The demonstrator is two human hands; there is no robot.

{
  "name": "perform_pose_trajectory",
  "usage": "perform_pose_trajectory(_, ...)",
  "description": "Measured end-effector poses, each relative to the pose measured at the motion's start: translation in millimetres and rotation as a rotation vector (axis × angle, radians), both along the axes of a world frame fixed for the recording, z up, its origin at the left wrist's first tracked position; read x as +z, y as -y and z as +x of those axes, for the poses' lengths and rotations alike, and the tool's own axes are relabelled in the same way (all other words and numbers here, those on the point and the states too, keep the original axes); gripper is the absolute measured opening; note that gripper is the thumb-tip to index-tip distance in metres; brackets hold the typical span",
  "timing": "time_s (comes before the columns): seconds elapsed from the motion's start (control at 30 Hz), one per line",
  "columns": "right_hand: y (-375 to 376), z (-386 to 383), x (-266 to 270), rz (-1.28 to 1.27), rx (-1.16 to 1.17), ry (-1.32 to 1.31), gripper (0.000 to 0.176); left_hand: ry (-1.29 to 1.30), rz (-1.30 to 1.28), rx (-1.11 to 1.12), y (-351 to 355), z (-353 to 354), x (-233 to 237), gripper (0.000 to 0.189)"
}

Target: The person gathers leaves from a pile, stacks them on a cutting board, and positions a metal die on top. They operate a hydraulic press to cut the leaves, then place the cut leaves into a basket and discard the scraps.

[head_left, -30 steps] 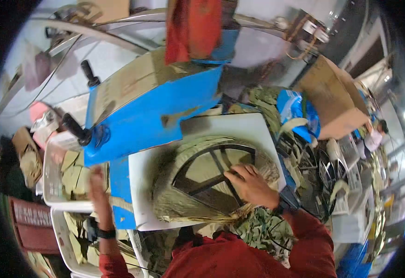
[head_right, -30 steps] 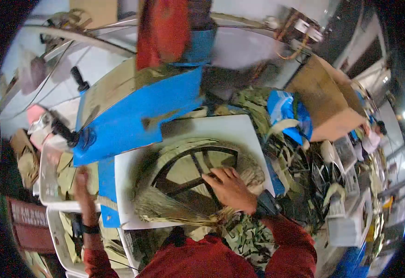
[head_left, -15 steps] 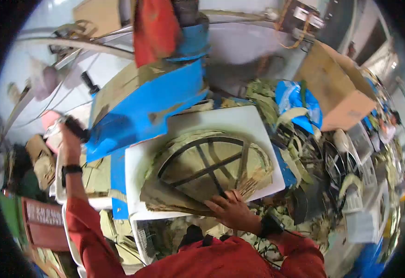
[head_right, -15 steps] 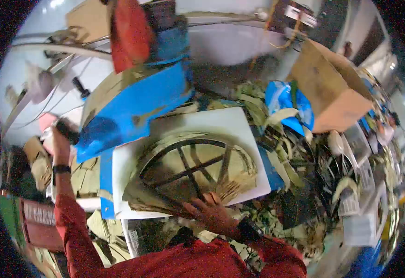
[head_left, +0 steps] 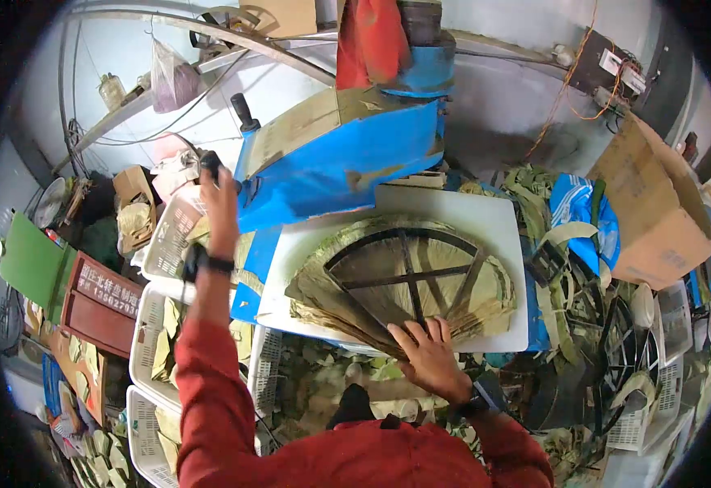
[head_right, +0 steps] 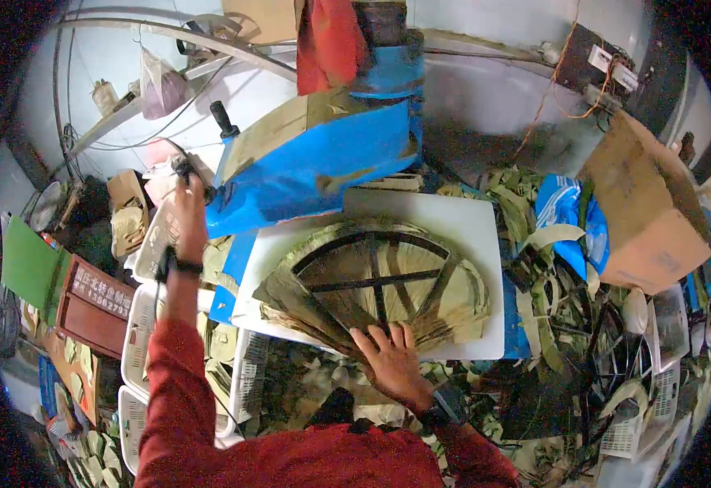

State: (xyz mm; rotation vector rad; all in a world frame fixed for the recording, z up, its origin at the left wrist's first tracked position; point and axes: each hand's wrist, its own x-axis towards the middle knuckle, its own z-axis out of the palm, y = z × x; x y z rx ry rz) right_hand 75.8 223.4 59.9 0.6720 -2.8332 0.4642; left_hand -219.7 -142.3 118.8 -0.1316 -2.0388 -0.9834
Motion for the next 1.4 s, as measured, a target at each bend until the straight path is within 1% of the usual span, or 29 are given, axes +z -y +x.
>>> perform_pose_trajectory(0.03,2,0,3,0.005,-0.011,-0.008,0.068,0.181,0.111,-0.152,-30,45,0,0.053)
perform_pose_trajectory(0.07,2,0,6,0.017,-0.022,-0.013,0.068,-0.016,-0.079,-0.225,-69,95,-6,0.047)
perform_pose_trajectory(0.1,3,0,10,0.025,-0.026,-0.002,0.067,0.247,-0.115,-0.423,-87,139,-19,0.042)
perform_pose_trajectory(0.13,1,1,12,0.029,-0.024,0.016,0.067,0.369,0.191,-0.737,-105,170,-54,0.040)
perform_pose_trajectory(0.17,0,0,14,0.030,-0.016,0.032,0.067,0.362,-0.381,-0.592,-115,197,-48,0.040)
perform_pose_trajectory(0.2,1,-3,16,0.025,-0.003,0.041,0.067,0.280,-0.504,-0.466,-124,213,-67,0.042)
perform_pose_trajectory(0.23,1,-5,21,0.035,0.011,0.006,0.064,0.315,-0.400,-0.442,-127,224,-79,0.040)
perform_pose_trajectory(0.27,1,-9,19,0.017,0.009,0.016,0.061,0.335,-0.350,-0.421,-128,228,-92,0.041)
perform_pose_trajectory(0.33,1,-12,14,-0.007,0.009,0.042,0.054,0.360,-0.386,-0.347,-127,231,-108,0.042)
perform_pose_trajectory(0.37,4,-14,14,-0.064,0.007,-0.001,0.042,0.376,-0.393,-0.350,-128,231,-111,0.043)
perform_pose_trajectory(0.47,3,-20,-3,-0.090,0.006,-0.039,0.034,0.390,-0.469,-0.325,-127,229,-117,0.044)
perform_pose_trajectory(0.5,4,-21,-2,-0.107,0.014,-0.035,0.025,0.415,-0.502,-0.301,-127,229,-116,0.046)
perform_pose_trajectory(0.63,3,-22,-9,-0.089,0.035,-0.060,0.019,0.384,-0.519,-0.280,-127,223,-125,0.048)
perform_pose_trajectory(0.8,7,-21,-7,-0.058,0.036,-0.051,0.019,0.409,-0.594,-0.299,-122,213,-123,0.049)
perform_pose_trajectory(0.93,11,-21,-5,0.012,-0.005,-0.020,0.018,0.490,-0.587,-0.327,-123,213,-121,0.050)
perform_pose_trajectory(0.97,13,-23,-4,-0.019,0.005,-0.022,0.018,0.510,-0.589,-0.332,-123,213,-117,0.050)
perform_pose_trajectory(1.0,11,-22,-6,0.014,0.005,-0.012,0.019,0.477,-0.607,-0.330,-122,211,-121,0.050)
perform_pose_trajectory(1.07,6,-19,-13,0.077,-0.001,0.019,0.022,0.461,-0.549,-0.358,-124,212,-114,0.048)
perform_pose_trajectory(1.1,8,-19,-11,0.079,-0.009,0.010,0.024,0.452,-0.555,-0.370,-124,212,-111,0.047)
perform_pose_trajectory(1.2,8,-18,-15,0.066,-0.013,0.012,0.024,0.444,-0.519,-0.425,-120,211,-106,0.049)
perform_pose_trajectory(1.23,9,-16,-9,0.109,-0.026,0.092,0.029,0.444,-0.499,-0.444,-118,212,-106,0.050)
perform_pose_trajectory(1.33,7,-14,8,0.163,-0.007,0.110,0.039,0.472,-0.468,-0.522,-102,208,-101,0.053)
perform_pose_trajectory(1.37,9,-14,31,0.220,-0.048,0.251,0.048,0.474,-0.466,-0.566,-97,206,-98,0.053)
perform_pose_trajectory(1.4,9,-18,47,0.195,-0.072,0.237,0.050,0.476,-0.463,-0.615,-93,203,-93,0.054)
